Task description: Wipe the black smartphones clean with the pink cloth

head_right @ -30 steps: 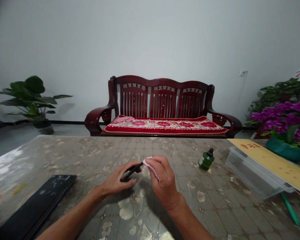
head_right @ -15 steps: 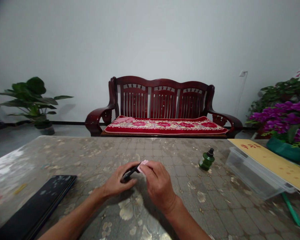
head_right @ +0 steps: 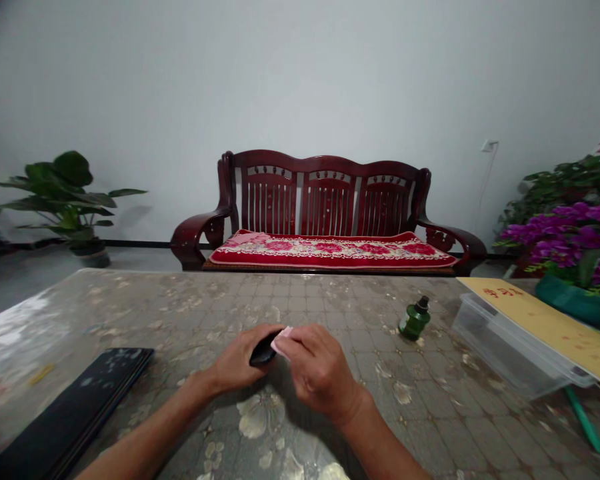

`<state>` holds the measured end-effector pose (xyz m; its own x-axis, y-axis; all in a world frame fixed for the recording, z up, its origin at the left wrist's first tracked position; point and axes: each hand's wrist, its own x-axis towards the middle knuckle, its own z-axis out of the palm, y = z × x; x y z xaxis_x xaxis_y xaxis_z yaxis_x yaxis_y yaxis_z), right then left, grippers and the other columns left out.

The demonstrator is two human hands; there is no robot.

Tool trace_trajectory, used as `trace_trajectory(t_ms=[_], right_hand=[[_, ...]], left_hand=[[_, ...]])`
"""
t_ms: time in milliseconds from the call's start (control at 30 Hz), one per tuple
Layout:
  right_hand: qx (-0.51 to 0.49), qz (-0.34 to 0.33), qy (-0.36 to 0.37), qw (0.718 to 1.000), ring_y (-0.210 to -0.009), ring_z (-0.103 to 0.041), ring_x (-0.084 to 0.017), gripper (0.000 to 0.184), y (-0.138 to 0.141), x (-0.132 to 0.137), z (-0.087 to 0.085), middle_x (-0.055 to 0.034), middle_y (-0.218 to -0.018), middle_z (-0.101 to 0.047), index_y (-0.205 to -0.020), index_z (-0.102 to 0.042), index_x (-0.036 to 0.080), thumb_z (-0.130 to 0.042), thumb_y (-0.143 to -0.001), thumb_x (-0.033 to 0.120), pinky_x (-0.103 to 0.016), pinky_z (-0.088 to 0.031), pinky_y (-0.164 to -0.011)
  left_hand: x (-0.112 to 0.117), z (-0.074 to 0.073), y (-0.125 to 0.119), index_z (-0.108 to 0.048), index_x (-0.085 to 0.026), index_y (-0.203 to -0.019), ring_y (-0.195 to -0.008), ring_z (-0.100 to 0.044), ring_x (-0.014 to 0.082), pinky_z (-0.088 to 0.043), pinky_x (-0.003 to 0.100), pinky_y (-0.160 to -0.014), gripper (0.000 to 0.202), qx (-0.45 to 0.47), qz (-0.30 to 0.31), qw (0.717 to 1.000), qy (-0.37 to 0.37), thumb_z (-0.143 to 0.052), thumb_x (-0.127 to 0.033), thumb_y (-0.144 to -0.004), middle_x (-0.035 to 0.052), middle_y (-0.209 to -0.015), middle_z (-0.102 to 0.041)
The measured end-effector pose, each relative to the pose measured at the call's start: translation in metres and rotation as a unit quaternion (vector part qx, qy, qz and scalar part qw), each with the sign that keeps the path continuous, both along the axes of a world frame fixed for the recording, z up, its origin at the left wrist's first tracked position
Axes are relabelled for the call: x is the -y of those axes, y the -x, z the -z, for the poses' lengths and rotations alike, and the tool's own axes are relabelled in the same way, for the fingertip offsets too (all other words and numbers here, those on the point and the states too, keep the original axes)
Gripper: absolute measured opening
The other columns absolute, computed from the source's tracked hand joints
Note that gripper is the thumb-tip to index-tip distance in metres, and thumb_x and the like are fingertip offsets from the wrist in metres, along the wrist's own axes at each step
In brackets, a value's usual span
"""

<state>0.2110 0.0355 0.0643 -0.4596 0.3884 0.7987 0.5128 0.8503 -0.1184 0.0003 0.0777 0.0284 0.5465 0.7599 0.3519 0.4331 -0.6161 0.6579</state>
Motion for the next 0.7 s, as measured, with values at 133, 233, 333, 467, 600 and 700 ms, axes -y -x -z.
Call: trace_trajectory(t_ms=[133, 233, 333, 467, 600, 700], right_hand=[[0.097, -0.007, 0.049, 0.994, -0.093, -0.059, -0.021, 0.036, 0.008, 0.011, -0.009, -0.0097, -0.104, -0.066, -0.120, -0.059, 0.018, -0.049, -0.088, 0.003, -0.033, -0.051, -0.079], [0.130, 0.032, 0.049, 0.990, -0.089, -0.059, -0.020, 0.021, 0.014, 0.015, -0.010, -0.0078, -0.097, -0.066, -0.111, -0.061, 0.019, -0.056, -0.092, 0.010, -0.031, -0.048, -0.077], [0.157, 0.063, 0.033, 0.985, -0.085, -0.059, -0.020, 0.011, 0.016, 0.016, -0.007, -0.0058, -0.091, -0.065, -0.103, -0.061, 0.019, -0.062, -0.093, 0.015, -0.031, -0.046, -0.075], [0.171, 0.079, 0.015, 0.982, -0.085, -0.059, -0.020, 0.010, 0.017, 0.013, -0.004, -0.0051, -0.091, -0.065, -0.102, -0.061, 0.018, -0.064, -0.093, 0.016, -0.031, -0.045, -0.074], [0.196, 0.070, 0.002, 0.978, -0.080, -0.059, -0.021, 0.010, 0.018, 0.013, -0.003, -0.0043, -0.087, -0.065, -0.102, -0.061, 0.019, -0.064, -0.092, 0.016, -0.032, -0.044, -0.068], [0.189, 0.069, 0.010, 0.980, -0.079, -0.059, -0.021, 0.008, 0.018, 0.013, 0.000, -0.0045, -0.086, -0.065, -0.101, -0.061, 0.019, -0.060, -0.094, 0.015, -0.032, -0.045, -0.067]], left_hand=[[-0.002, 0.003, 0.001, -0.061, -0.021, -0.125, -0.109, -0.064, 0.0241, -0.047, 0.034, -0.099, 0.056, -0.012, 0.009, 1.000, 0.001, -0.061, -0.015, -0.069, 0.0043, -0.120, -0.070], [-0.002, 0.006, 0.001, -0.062, -0.022, -0.126, -0.107, -0.066, 0.0239, -0.047, 0.034, -0.098, 0.055, -0.032, 0.015, 0.999, -0.003, -0.062, -0.016, -0.071, 0.0041, -0.118, -0.071], [-0.003, 0.005, 0.000, -0.063, -0.023, -0.127, -0.106, -0.067, 0.0247, -0.048, 0.033, -0.096, 0.054, -0.051, 0.016, 0.999, -0.003, -0.062, -0.019, -0.073, 0.0047, -0.118, -0.072], [-0.004, -0.004, 0.001, -0.068, -0.024, -0.119, -0.102, -0.068, 0.0261, -0.048, 0.032, -0.090, 0.044, -0.082, 0.026, 0.996, 0.015, -0.062, -0.022, -0.076, 0.0043, -0.114, -0.074], [-0.003, -0.013, 0.001, -0.073, -0.026, -0.108, -0.094, -0.070, 0.0249, -0.047, 0.028, -0.082, 0.038, -0.120, 0.049, 0.991, 0.035, -0.061, -0.018, -0.073, 0.0013, -0.103, -0.077], [-0.003, -0.014, 0.001, -0.073, -0.027, -0.108, -0.094, -0.069, 0.0255, -0.046, 0.028, -0.081, 0.041, -0.131, 0.055, 0.989, 0.043, -0.061, -0.017, -0.070, 0.0011, -0.104, -0.077]])
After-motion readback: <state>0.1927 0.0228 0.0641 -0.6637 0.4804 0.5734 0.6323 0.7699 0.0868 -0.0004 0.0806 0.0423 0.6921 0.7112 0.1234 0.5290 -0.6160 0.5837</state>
